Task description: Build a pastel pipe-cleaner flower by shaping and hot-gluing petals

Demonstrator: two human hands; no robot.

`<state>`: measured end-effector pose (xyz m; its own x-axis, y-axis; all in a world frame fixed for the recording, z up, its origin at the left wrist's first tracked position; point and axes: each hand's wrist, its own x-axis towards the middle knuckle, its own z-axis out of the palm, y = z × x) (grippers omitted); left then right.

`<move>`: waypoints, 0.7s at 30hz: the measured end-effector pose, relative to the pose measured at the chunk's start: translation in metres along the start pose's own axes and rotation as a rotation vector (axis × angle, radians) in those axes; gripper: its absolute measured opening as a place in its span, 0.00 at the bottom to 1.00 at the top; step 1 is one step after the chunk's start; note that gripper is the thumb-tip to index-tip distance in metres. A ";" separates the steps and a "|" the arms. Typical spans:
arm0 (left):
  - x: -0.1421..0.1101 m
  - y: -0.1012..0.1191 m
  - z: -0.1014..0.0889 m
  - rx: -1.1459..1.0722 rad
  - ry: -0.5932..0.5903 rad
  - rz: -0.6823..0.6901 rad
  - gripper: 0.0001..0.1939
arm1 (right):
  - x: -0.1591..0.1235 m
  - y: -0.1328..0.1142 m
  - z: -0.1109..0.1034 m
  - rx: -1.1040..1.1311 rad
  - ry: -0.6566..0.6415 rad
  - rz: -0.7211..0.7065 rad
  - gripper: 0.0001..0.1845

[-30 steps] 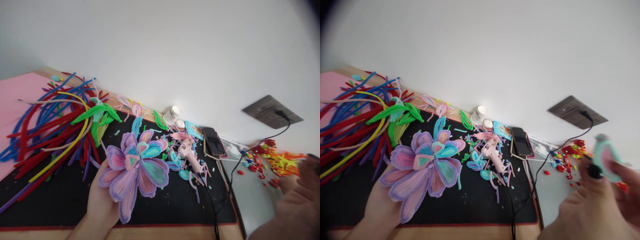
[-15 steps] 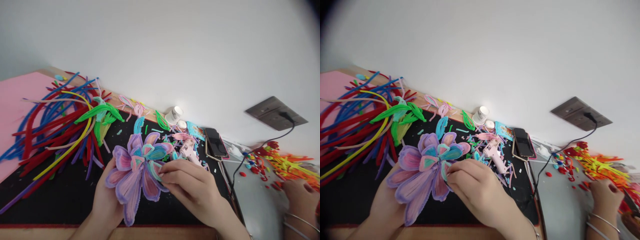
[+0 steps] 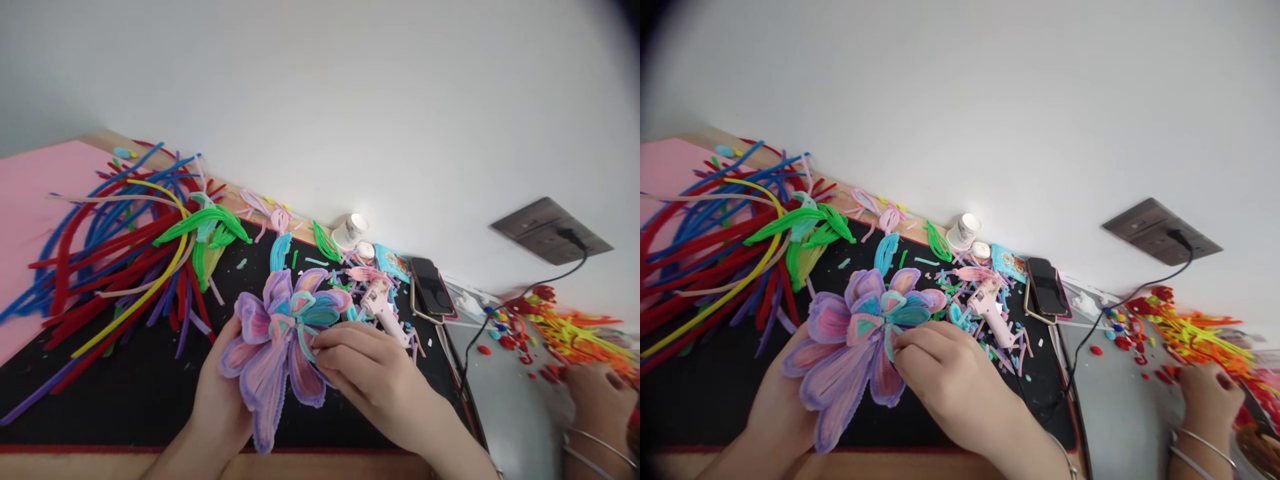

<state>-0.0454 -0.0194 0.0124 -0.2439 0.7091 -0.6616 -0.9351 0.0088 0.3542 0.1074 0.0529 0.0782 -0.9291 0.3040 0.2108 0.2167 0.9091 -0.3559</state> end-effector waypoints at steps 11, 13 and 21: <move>0.001 -0.001 -0.002 0.031 -0.014 -0.015 0.10 | 0.005 0.000 -0.003 -0.007 -0.106 0.000 0.11; 0.001 -0.003 -0.006 0.064 -0.044 0.001 0.12 | 0.004 0.000 -0.003 -0.039 -0.130 0.013 0.12; 0.003 0.001 -0.002 -0.015 -0.020 -0.096 0.16 | 0.002 -0.002 -0.005 -0.131 -0.190 0.040 0.10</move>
<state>-0.0474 -0.0186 0.0092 -0.1479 0.7191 -0.6790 -0.9578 0.0668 0.2794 0.1062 0.0535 0.0835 -0.9560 0.2927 0.0197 0.2800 0.9304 -0.2364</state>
